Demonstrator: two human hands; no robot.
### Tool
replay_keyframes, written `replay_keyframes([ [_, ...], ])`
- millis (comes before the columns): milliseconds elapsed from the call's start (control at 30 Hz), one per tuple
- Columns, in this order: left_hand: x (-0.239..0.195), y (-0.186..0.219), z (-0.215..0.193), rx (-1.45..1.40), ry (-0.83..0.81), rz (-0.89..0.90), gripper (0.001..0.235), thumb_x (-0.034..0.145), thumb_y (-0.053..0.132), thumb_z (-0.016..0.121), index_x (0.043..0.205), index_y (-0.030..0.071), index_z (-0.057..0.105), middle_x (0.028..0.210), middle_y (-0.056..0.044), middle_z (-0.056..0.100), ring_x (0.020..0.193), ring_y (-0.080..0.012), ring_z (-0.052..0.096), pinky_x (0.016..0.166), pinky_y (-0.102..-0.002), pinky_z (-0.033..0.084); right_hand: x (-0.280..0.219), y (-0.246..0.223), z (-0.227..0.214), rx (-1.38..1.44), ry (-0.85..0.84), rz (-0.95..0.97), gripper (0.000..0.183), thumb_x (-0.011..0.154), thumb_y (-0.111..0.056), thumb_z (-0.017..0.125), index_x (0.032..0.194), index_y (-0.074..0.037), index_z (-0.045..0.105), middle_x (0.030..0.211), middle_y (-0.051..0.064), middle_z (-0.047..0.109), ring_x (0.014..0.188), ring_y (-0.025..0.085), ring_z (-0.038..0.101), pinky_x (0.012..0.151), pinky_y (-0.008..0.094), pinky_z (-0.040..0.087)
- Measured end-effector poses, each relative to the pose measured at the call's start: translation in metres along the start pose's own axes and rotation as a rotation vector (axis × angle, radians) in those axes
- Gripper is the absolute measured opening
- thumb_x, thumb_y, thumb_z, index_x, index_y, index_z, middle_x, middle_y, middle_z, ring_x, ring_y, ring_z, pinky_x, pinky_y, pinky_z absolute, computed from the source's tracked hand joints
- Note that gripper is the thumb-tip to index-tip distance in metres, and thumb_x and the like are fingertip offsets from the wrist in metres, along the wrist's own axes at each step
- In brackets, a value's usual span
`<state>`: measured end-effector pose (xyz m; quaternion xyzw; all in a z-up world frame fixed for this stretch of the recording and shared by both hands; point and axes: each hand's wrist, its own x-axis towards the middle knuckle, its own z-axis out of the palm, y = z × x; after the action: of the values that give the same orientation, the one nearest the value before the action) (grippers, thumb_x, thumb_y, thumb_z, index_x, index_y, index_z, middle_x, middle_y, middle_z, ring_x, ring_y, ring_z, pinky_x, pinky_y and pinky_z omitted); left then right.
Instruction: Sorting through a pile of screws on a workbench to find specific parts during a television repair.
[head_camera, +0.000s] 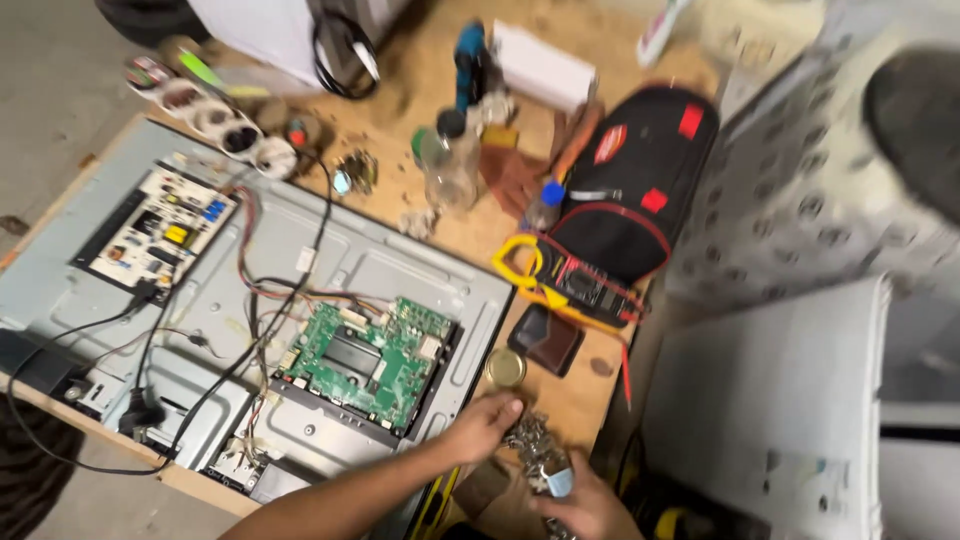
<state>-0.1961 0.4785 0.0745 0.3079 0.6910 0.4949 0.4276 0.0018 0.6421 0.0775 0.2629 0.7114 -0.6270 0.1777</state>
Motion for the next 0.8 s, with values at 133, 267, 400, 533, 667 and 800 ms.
replay_keyframes([
  [133,-0.024,0.044,-0.024,0.255,0.027,0.213,0.050,0.090,0.001,0.055,0.140,0.002,0.052,0.134,-0.019,0.065,0.114,-0.0374,0.066,0.095,-0.042,0.054,-0.001,0.017,0.000,-0.125,0.053,0.064,0.081,0.065,-0.027,0.097,0.133,-0.013,0.056,0.114,0.004,0.079,0.099,0.016,0.078,0.091,0.028,0.058],
  [267,-0.046,0.013,-0.020,0.705,0.021,0.417,0.033,0.088,0.014,0.062,0.119,0.002,0.063,0.123,-0.017,0.064,0.114,-0.0374,0.059,0.099,-0.045,0.045,-0.002,0.029,0.002,-0.297,0.045,0.210,0.100,0.064,-0.043,0.095,0.145,-0.021,0.041,0.121,0.001,0.077,0.106,0.018,0.080,0.091,0.031,0.059],
  [400,-0.061,0.019,-0.029,0.792,-0.024,0.463,0.023,0.090,0.021,0.062,0.106,0.005,0.070,0.123,-0.012,0.066,0.110,-0.0285,0.055,0.096,-0.045,0.035,-0.001,0.034,0.005,-0.478,0.017,0.402,0.111,0.062,-0.048,0.096,0.150,-0.027,0.033,0.128,0.002,0.073,0.115,0.025,0.075,0.095,0.037,0.060],
  [533,-0.069,0.015,-0.031,0.715,-0.050,0.453,0.031,0.092,0.021,0.067,0.117,0.003,0.067,0.127,-0.011,0.064,0.107,-0.0281,0.054,0.095,-0.052,0.034,-0.001,0.016,0.003,-0.453,-0.038,0.498,0.124,0.062,-0.041,0.098,0.157,-0.025,0.020,0.138,0.009,0.065,0.123,0.028,0.072,0.101,0.041,0.061],
  [667,-0.056,0.011,-0.034,0.717,-0.104,0.372,0.023,0.093,0.025,0.066,0.108,0.008,0.070,0.127,-0.010,0.066,0.111,-0.0276,0.054,0.096,-0.052,0.032,-0.006,0.039,0.004,-0.353,0.008,0.447,0.122,0.056,-0.037,0.097,0.155,-0.023,0.026,0.131,0.008,0.073,0.117,0.026,0.078,0.096,0.039,0.064],
  [800,-0.023,0.017,-0.030,0.784,-0.095,0.458,0.042,0.091,0.019,0.059,0.132,0.016,0.062,0.146,-0.003,0.053,0.125,-0.0256,0.047,0.100,-0.044,0.035,-0.010,0.070,0.009,-0.356,0.071,0.348,0.135,0.050,-0.040,0.101,0.157,-0.021,0.021,0.139,0.010,0.065,0.125,0.026,0.072,0.102,0.040,0.059],
])
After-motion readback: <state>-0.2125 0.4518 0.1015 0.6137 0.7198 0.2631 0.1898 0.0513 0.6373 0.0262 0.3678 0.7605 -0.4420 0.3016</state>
